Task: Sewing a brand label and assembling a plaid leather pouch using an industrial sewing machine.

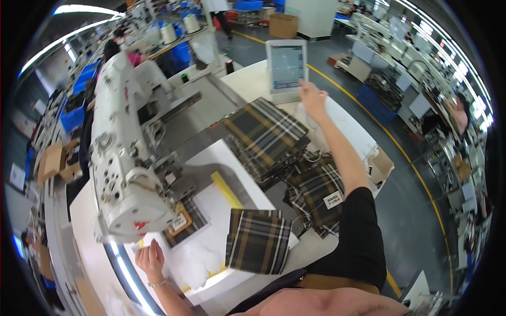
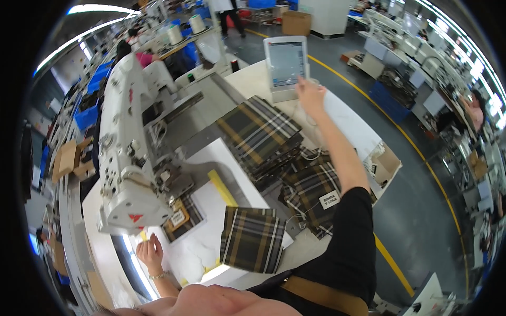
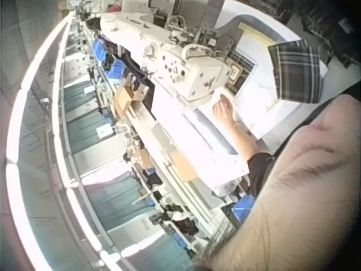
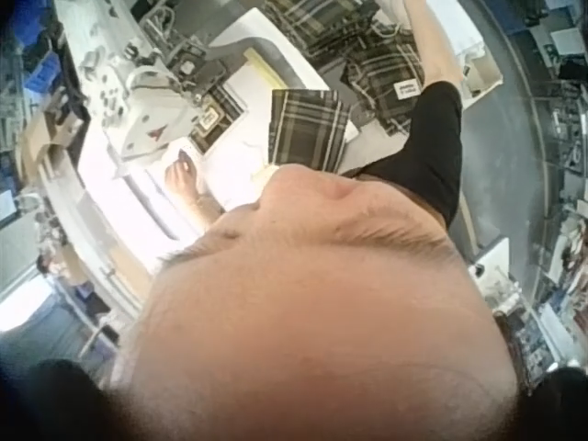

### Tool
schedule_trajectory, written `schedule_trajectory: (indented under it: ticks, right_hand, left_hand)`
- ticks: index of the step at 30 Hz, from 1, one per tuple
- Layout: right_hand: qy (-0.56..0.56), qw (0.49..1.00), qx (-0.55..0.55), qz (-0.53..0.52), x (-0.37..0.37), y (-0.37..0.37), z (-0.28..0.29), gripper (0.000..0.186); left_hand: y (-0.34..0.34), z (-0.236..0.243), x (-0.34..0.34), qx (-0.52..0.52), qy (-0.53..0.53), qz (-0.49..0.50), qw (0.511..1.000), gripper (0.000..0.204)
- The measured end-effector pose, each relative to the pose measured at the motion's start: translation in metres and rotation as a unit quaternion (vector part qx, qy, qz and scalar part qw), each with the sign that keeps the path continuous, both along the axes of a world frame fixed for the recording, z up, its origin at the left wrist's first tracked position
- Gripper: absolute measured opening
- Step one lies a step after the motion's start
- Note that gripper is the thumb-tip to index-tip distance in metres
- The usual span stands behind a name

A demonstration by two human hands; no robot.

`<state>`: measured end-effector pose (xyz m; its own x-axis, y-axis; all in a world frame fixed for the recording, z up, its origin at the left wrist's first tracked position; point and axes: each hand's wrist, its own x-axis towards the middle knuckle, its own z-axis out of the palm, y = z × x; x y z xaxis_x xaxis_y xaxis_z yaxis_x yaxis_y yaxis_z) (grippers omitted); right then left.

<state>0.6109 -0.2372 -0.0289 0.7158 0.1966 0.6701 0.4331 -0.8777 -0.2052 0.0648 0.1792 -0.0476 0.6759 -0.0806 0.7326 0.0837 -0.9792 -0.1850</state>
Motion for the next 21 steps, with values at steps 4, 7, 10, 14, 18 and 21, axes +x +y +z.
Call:
schedule_trajectory:
  ticks: [4,7,10,14,18,21]
  right_hand:
    - [0.112,0.959,0.247,0.084,-0.036,-0.05,0.028,0.056]
    - [0.156,0.892,0.389,0.171,-0.059,-0.063,0.014,0.052]
    - [0.208,0.846,0.444,0.211,-0.104,-0.047,0.009,0.05]
    - [0.158,0.883,0.394,0.201,-0.118,-0.032,-0.028,0.053]
    - [0.14,0.923,0.341,0.108,-0.127,-0.028,-0.063,0.045]
    - [0.096,0.937,0.321,0.102,-0.118,-0.034,-0.074,0.039]
  left_hand:
    - [0.01,0.009,-0.009,0.022,-0.014,0.033,0.999,0.008]
    - [0.014,0.017,-0.012,0.004,-0.015,0.051,0.999,0.011]
    - [0.011,0.023,-0.019,-0.029,-0.05,0.046,0.997,0.013]
    - [0.01,0.014,-0.024,-0.062,-0.063,0.052,0.995,0.013]
    - [0.006,0.014,-0.029,-0.107,-0.08,0.059,0.989,0.012]
    - [0.004,0.012,-0.028,-0.149,-0.083,0.054,0.984,0.011]
